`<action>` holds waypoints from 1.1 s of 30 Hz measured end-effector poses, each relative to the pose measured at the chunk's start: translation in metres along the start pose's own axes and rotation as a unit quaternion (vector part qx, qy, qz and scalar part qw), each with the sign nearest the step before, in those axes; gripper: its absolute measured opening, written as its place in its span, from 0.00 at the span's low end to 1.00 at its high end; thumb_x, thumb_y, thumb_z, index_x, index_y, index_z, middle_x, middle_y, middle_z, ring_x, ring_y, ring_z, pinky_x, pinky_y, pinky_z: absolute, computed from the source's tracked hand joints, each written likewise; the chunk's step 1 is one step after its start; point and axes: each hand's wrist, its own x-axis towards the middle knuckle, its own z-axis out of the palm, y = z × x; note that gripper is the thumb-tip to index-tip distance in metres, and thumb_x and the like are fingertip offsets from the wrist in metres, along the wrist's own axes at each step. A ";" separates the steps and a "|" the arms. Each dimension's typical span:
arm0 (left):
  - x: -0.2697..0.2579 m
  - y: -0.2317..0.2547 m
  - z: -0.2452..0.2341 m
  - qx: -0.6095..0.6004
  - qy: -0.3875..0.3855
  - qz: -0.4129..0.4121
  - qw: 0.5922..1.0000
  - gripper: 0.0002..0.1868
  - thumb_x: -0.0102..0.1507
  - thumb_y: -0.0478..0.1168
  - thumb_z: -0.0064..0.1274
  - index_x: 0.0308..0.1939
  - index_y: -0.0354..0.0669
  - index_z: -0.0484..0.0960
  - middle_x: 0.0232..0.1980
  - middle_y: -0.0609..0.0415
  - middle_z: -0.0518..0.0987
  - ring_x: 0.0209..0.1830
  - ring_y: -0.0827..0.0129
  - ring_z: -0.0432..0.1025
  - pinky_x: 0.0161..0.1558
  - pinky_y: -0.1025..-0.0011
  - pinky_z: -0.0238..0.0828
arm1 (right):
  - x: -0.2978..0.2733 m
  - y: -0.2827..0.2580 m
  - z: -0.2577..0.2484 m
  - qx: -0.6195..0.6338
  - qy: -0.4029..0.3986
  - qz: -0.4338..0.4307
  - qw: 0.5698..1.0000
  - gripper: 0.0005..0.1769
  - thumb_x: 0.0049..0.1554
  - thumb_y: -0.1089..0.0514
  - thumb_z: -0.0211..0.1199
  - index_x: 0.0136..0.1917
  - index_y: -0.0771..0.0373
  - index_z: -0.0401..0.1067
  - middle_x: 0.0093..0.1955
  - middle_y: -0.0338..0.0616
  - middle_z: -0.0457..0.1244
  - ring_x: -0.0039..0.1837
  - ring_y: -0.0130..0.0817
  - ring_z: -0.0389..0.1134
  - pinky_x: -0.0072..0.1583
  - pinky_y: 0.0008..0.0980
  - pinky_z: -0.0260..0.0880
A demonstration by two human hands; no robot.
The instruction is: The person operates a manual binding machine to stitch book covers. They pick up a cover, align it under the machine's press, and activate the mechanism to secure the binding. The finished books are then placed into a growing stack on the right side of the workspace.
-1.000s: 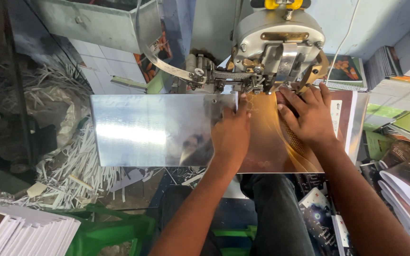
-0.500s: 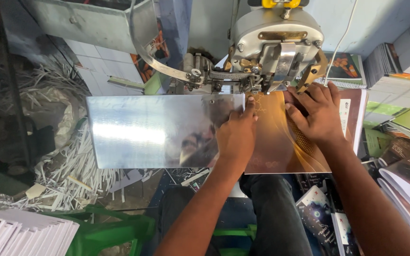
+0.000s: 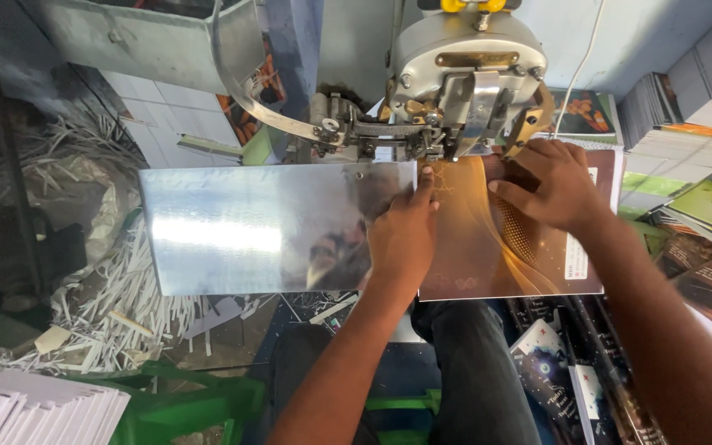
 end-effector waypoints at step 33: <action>0.009 0.186 0.022 -0.567 -0.170 -0.181 0.785 0.32 0.69 0.58 0.45 0.25 0.31 0.79 0.24 0.45 0.77 0.27 0.61 0.73 0.35 0.61 0.68 | -0.123 -0.058 -0.145 -0.318 0.091 0.091 0.939 0.11 0.63 0.54 0.68 0.59 0.49 0.81 0.53 0.31 0.67 0.58 0.33 0.68 0.62 0.35 0.69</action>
